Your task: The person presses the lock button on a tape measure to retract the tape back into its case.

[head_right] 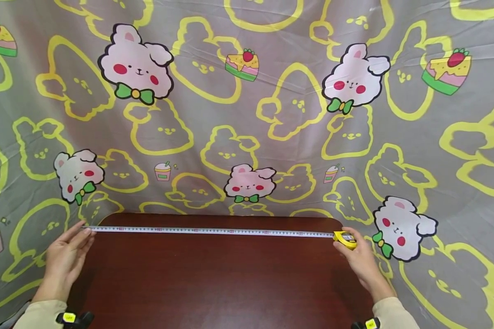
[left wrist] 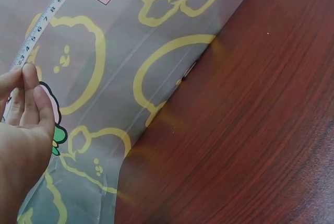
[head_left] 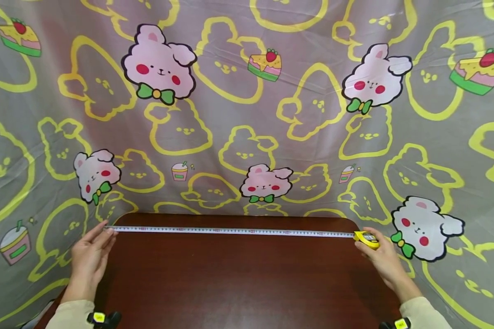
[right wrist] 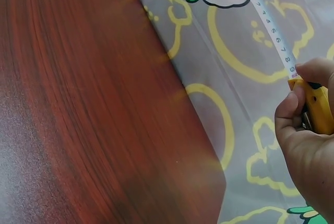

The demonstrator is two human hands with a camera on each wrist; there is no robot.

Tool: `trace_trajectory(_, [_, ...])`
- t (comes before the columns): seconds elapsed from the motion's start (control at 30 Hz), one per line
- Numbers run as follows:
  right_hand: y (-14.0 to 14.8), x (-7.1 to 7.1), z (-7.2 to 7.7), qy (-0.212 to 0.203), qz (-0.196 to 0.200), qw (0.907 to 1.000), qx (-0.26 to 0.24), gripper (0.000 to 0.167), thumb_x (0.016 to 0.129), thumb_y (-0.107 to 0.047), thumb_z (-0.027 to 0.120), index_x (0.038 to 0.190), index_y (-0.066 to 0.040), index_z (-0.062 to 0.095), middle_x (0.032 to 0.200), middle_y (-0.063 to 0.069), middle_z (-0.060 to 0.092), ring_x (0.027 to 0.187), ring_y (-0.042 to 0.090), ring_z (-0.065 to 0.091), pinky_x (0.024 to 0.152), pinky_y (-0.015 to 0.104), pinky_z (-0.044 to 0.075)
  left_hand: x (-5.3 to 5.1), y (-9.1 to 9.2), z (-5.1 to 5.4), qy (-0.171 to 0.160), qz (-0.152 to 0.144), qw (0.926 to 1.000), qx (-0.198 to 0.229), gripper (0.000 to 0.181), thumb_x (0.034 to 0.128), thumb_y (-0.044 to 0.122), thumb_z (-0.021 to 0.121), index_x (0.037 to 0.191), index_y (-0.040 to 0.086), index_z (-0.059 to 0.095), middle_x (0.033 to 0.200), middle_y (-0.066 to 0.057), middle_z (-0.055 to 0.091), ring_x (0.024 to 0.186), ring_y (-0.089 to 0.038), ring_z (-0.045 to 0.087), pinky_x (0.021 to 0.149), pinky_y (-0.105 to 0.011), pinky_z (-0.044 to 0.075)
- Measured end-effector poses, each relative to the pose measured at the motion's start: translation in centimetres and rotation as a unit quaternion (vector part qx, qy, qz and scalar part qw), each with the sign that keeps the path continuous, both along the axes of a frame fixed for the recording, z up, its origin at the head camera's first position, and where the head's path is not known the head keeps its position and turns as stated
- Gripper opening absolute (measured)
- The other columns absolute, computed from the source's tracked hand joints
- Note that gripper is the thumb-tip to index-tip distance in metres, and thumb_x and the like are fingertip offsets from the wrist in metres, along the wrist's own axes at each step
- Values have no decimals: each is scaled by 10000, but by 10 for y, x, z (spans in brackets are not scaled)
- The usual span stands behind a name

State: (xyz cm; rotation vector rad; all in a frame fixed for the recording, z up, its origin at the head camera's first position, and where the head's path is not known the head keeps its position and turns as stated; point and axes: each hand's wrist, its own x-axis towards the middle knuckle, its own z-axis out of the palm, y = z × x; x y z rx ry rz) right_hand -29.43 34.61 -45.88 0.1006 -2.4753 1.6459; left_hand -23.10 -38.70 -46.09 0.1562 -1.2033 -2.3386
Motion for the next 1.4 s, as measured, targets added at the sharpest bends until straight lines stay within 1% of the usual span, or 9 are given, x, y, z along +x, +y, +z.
trace_trajectory(0.17, [-5, 0, -1, -67, 40, 10000, -44, 645, 1026, -148, 683, 1519, 35, 309, 1207, 229, 476, 861, 124, 604, 722, 224, 558, 0, 1, 0, -206, 93, 9996, -144, 291, 954, -28, 712, 1172, 152, 782, 952, -18, 744, 844, -109, 727, 780, -224, 584])
trace_trajectory(0.3, [-9, 0, -2, -105, 73, 9998, -128, 654, 1027, -146, 682, 1530, 25, 302, 1244, 249, 466, 882, 116, 608, 745, 219, 561, 1, 2, 0, -235, 48, 9995, -205, 302, 952, -7, 724, 1205, 151, 775, 972, -7, 742, 859, -104, 724, 790, -225, 582])
trace_trajectory(0.5, [-15, -3, -3, -169, 233, 9994, -175, 684, 1025, -196, 692, 1545, -4, 291, 1304, 264, 431, 950, 156, 592, 768, 220, 548, 4, 2, -2, -83, -53, 9998, -150, 301, 966, -38, 690, 1208, 121, 774, 974, -17, 746, 858, -121, 729, 788, -227, 584])
trace_trajectory(0.63, [-18, -3, -4, -188, 232, 9993, -217, 663, 1024, -171, 691, 1544, -17, 309, 1266, 238, 460, 927, 149, 585, 745, 232, 543, 1, 5, -3, 76, -156, 9998, -139, 304, 971, -66, 666, 1187, 114, 781, 963, -29, 752, 861, -134, 731, 796, -236, 585])
trace_trajectory(0.87, [-26, 0, -5, -91, 408, 9977, -533, 624, 1018, -108, 686, 1519, -4, 328, 1231, 220, 500, 922, 108, 594, 759, 237, 549, -4, 11, -5, 370, -398, 9985, -101, 327, 990, -108, 608, 1183, 95, 777, 941, -46, 746, 858, -148, 734, 798, -247, 587])
trace_trajectory(0.97, [-29, 1, -5, -110, 450, 9971, -597, 633, 1018, -117, 689, 1523, -8, 324, 1247, 240, 496, 937, 121, 601, 769, 238, 551, -4, 13, -5, 383, -456, 9981, -128, 328, 992, -105, 608, 1192, 98, 771, 941, -46, 748, 869, -150, 734, 806, -247, 586])
trace_trajectory(1.07, [-32, 2, -4, -102, 440, 9977, -514, 650, 1014, -123, 696, 1531, -5, 319, 1271, 264, 492, 942, 125, 614, 789, 253, 562, -4, 15, -4, 291, -442, 9984, -221, 314, 987, -81, 635, 1194, 116, 765, 951, -41, 751, 879, -144, 732, 813, -243, 583])
trace_trajectory(1.2, [-35, 2, -4, 21, 458, 9979, -465, 647, 1007, -111, 703, 1523, 11, 333, 1280, 292, 491, 938, 105, 629, 804, 266, 573, -4, 17, -5, 207, -439, 9986, -227, 308, 980, -61, 658, 1219, 109, 752, 957, -48, 759, 875, -140, 732, 826, -246, 581])
trace_trajectory(1.4, [-41, 2, -3, 62, 449, 9979, -458, 632, 1001, -110, 709, 1515, -7, 356, 1272, 278, 490, 938, 121, 616, 790, 262, 566, -4, 19, -8, 346, -506, 9980, -137, 326, 986, -94, 627, 1220, 98, 750, 956, -57, 757, 866, -152, 734, 815, -246, 583])
